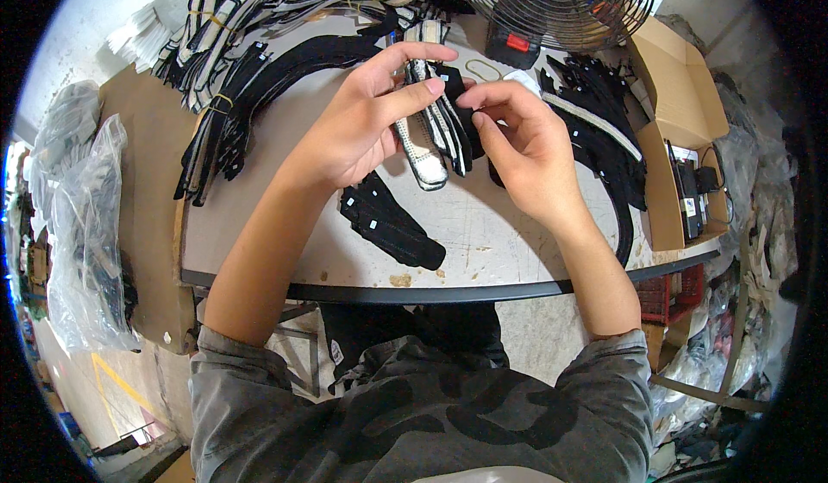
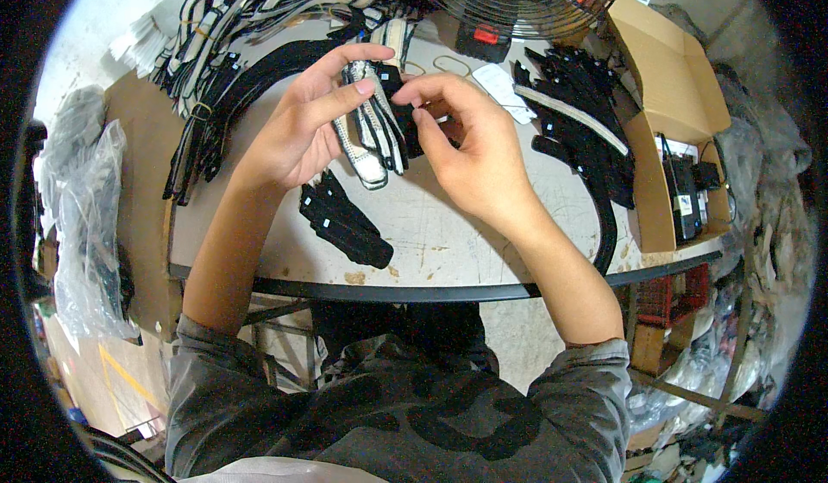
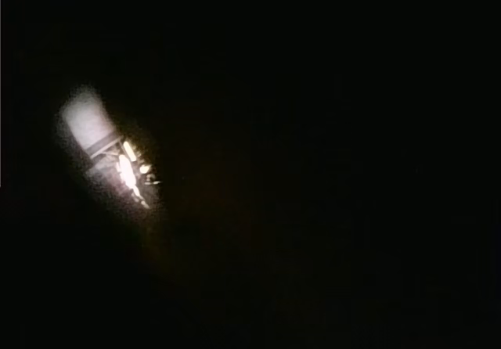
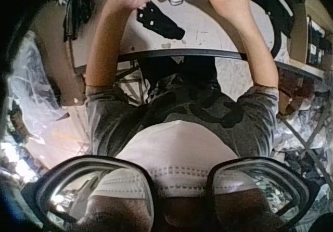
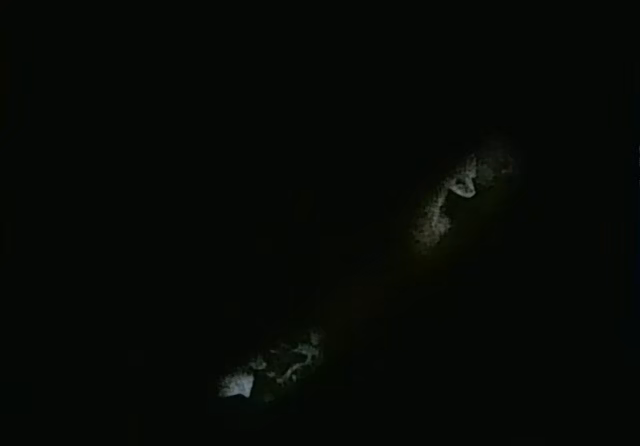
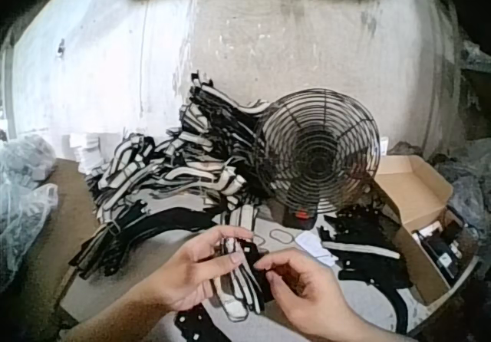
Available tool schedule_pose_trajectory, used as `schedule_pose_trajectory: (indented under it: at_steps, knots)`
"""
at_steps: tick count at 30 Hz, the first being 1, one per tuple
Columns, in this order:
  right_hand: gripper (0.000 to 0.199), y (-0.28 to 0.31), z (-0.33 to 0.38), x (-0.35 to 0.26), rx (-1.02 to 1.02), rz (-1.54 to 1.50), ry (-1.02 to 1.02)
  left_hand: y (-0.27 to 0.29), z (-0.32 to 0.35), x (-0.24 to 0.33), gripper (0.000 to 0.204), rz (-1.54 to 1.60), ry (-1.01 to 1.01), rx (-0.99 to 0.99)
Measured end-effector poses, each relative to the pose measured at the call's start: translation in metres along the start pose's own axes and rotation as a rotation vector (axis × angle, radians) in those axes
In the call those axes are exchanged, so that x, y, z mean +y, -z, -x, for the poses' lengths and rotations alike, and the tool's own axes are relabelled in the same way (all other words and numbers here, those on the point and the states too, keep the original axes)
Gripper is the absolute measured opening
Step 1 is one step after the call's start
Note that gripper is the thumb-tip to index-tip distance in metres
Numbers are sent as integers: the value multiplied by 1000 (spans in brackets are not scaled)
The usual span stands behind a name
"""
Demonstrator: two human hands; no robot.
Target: The person gathers black and white fabric strips with zippers, aligns them, and secures them with rubber bands. The person repeatedly picks up strips, stacks them, and ties bundles on a cluttered work table.
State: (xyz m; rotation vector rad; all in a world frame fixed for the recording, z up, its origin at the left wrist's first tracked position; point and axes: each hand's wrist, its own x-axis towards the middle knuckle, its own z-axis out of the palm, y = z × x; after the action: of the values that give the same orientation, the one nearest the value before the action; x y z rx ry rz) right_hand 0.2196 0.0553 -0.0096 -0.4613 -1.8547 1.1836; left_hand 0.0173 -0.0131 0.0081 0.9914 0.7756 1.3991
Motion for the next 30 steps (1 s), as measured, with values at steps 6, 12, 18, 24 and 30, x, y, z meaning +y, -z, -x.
schedule_pose_trajectory:
  at_steps: [6,12,18,24,30]
  knots:
    - [12,1,3,-1,-25,15,-39,1,-2,-2,38,-75,-24,-21]
    - [12,0,2,-5,31,-39,-87,-1,-1,-2,35,-52,-42,17]
    - [12,2,1,0,-22,34,-6,-3,1,-1,36,-36,-26,-10]
    - [13,-1,2,-3,-34,60,27,0,-3,-3,37,-125,-63,-14]
    - [13,0,3,-3,-27,16,-46,0,-1,-2,37,-166,-53,-17]
